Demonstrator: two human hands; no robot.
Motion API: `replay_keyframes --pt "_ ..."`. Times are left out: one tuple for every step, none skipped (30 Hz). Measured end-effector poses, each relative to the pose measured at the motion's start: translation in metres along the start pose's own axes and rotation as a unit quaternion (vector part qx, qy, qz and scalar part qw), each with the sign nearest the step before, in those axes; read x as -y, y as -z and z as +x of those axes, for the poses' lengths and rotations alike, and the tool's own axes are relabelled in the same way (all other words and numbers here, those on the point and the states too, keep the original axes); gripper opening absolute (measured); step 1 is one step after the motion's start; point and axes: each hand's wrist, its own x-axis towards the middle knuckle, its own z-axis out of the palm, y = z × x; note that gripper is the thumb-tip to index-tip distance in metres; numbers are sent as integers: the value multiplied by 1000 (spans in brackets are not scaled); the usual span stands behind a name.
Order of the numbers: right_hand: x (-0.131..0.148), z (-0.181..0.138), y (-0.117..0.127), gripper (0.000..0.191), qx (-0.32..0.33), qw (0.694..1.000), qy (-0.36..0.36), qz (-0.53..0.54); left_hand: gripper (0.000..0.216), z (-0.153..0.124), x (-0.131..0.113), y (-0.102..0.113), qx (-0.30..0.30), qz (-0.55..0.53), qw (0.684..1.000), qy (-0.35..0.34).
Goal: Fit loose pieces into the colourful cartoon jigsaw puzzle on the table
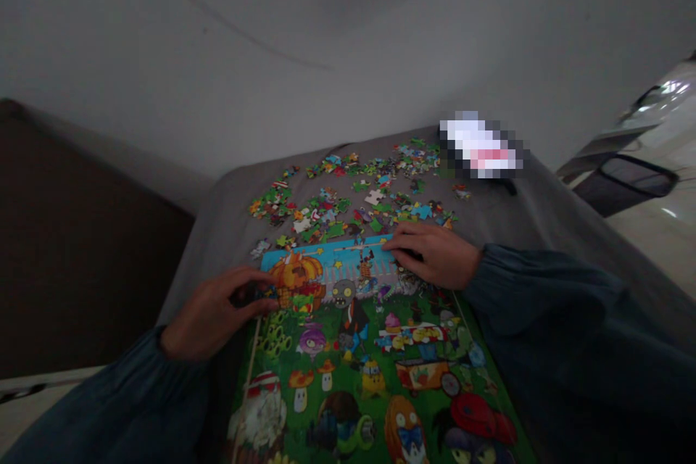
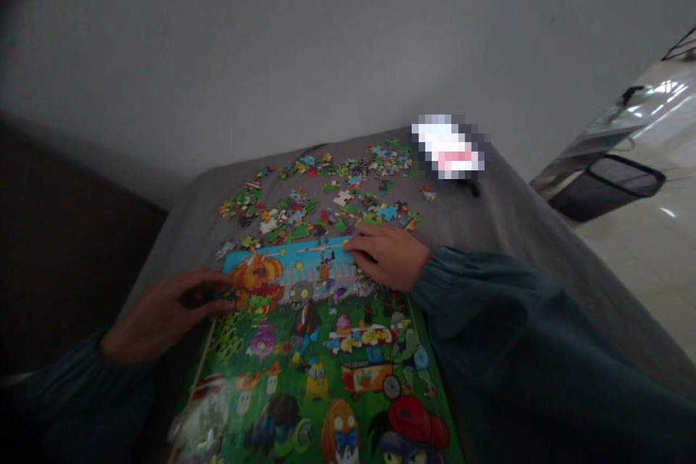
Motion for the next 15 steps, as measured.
replay_keyframes --pt "0 0 0 28 -1 1000 0 1 63 1 0 0 -4 -1 1000 1" --pt "0 0 0 27 -3 1000 0 4 64 1 -1 1 -5 -2 1000 2" --pt "0 0 0 27 -4 1000 0 7 64 2 -1 1 -3 -2 1000 4" --pt "0 0 0 27 -4 1000 1 10 64 2 -1 1 -1 -2 1000 8" --pt "0 0 0 27 -3 1000 1 12 64 3 0 1 -1 -2 1000 12" --pt "0 0 0 27 -3 1000 1 12 64 3 1 1 -2 -2 1000 16" --pt "0 0 0 27 -3 1000 1 12 64 3 2 1 -4 -3 1000 21" --pt "0 0 0 27 -3 1000 1 11 63 3 3 0 -6 -5 1000 26" --pt "0 0 0 27 -3 1000 1 11 62 2 5 0 -9 -8 999 31" --pt "0 0 0 27 -3 1000 2 10 61 2 7 -1 -12 -10 999 37" --pt "0 0 0 27 -2 1000 2 11 59 2 9 -1 -12 -11 999 42" --pt "0 0 0 27 -1 1000 3 12 57 1 11 -1 -12 -10 999 47" --pt "0 0 0 27 -1 1000 3 12 55 1 13 -1 -11 -8 999 52" --pt "1 0 1 27 -1 1000 2 12 54 1 14 -1 -10 -5 998 56" --pt "1 1 1 27 -2 1000 0 11 53 1 15 -1 -8 -1 998 59"
